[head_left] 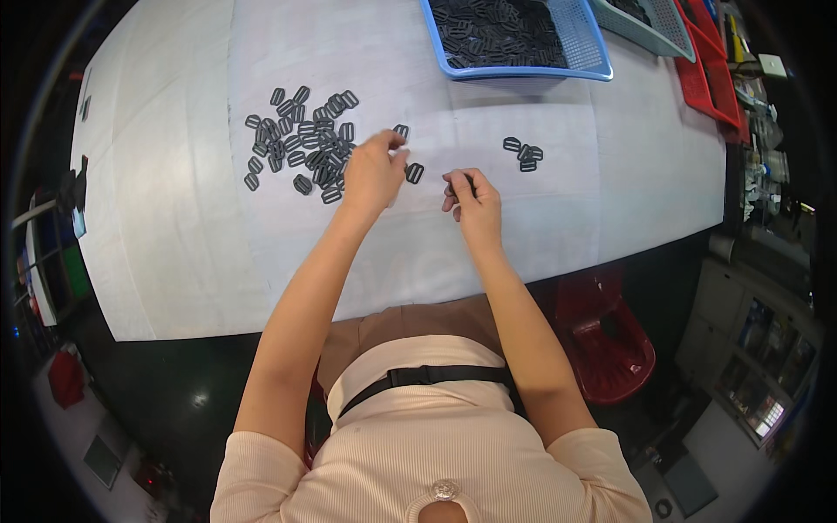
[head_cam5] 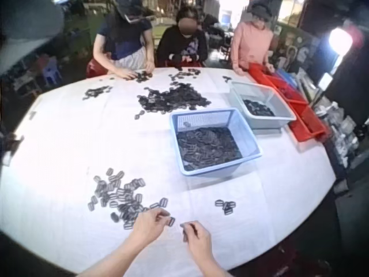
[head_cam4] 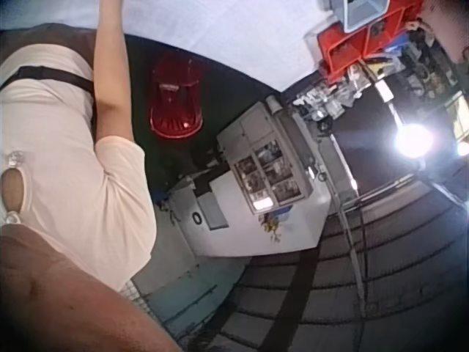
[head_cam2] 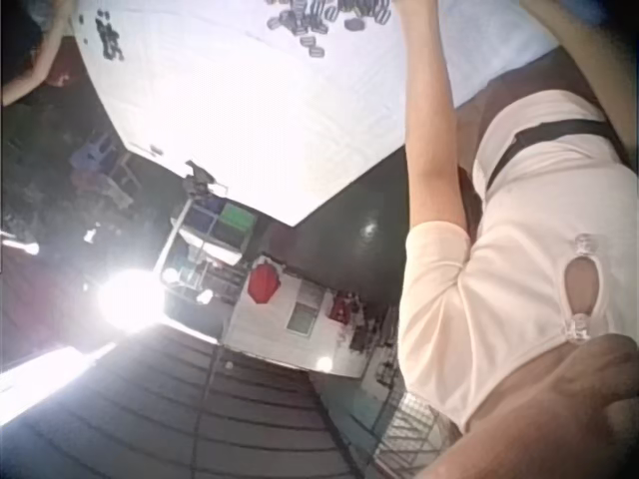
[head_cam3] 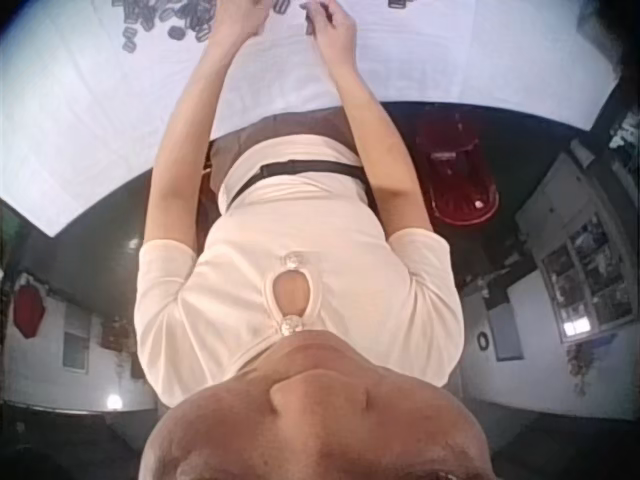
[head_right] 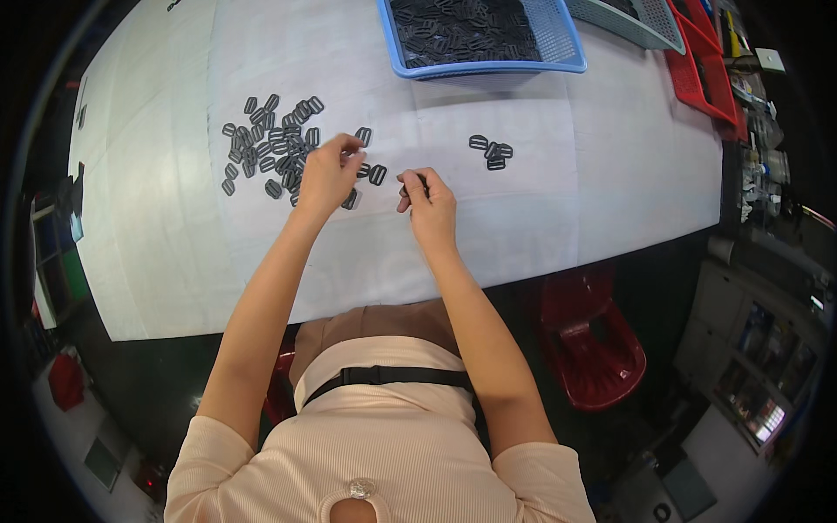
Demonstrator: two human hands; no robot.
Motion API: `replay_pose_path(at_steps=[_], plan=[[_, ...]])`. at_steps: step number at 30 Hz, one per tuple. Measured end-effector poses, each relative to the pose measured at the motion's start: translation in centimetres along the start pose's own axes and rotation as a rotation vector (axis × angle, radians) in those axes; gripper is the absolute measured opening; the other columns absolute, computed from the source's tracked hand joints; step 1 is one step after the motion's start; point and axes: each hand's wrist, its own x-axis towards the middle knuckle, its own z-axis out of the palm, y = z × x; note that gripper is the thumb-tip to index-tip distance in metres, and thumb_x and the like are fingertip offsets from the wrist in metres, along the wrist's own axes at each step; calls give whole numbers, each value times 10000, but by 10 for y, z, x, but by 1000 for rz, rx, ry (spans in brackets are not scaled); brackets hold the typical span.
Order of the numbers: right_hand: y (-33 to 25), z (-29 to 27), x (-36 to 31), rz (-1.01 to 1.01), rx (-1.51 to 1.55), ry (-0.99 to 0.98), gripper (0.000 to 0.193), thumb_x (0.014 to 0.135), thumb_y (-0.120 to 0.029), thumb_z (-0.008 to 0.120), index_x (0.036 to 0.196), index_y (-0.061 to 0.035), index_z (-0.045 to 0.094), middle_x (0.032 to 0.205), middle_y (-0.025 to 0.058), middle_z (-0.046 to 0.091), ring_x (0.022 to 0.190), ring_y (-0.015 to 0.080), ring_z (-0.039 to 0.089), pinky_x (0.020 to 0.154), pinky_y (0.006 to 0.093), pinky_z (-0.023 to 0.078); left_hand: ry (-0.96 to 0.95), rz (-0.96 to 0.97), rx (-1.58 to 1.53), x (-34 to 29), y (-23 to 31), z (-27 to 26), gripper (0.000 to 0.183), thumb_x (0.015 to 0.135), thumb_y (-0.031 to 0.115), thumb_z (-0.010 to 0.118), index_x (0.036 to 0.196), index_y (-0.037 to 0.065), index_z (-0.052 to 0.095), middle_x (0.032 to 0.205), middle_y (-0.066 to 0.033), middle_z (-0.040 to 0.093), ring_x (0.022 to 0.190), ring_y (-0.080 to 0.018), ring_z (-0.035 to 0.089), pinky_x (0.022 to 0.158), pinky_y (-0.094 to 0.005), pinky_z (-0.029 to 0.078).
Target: The person sorts black plastic buckles on a white table, picking them up individually and placing them in groups or into a blue plastic basket.
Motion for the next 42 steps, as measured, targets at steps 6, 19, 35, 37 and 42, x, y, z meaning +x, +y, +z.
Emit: replay_pose_path(at_steps=[6, 19, 35, 37, 42], plan=[[-14, -22, 3, 125, 196, -27, 222, 888, -204, 456, 840, -12, 557, 608, 1, 494, 470, 45, 405, 399, 174, 270, 293, 64, 401, 37, -24, 23, 274, 674, 202, 684, 859, 57, 543, 877, -103, 543, 867, -264, 505, 696, -376, 435], [-127, -52, 112, -292, -184, -141, 217, 831, -239, 538, 915, -47, 595, 668, 46, 579, 587, 97, 545, 486, 206, 381, -150, -209, -692, 5, 1, -7, 169, 858, 154, 495, 930, 34, 588, 670, -17, 533, 531, -72, 516, 460, -199, 410], [-153, -29, 190, -460, -1097, -118, 123, 697, -174, 645, 725, -62, 602, 659, 42, 589, 617, 175, 567, 566, 303, 429, -154, -170, -713, -28, 30, -28, 203, 893, 176, 428, 1012, 38, 519, 773, -5, 517, 607, -34, 411, 500, -164, 344], [-155, -20, 142, -368, -552, -206, 118, 724, -124, 645, 719, -47, 556, 592, -30, 489, 503, 63, 417, 472, 199, 306, -25, -100, -740, -30, 47, -29, 214, 889, 188, 440, 1000, 28, 530, 742, -18, 534, 606, -44, 422, 519, -186, 351], [-139, -5, 21, 42, 75, -353, 143, 756, -143, 645, 738, -27, 563, 601, -21, 512, 491, 19, 369, 438, 171, 266, 58, 49, -752, -45, 83, -36, 210, 893, 208, 432, 895, 16, 518, 690, -47, 544, 556, -81, 426, 525, -218, 369]])
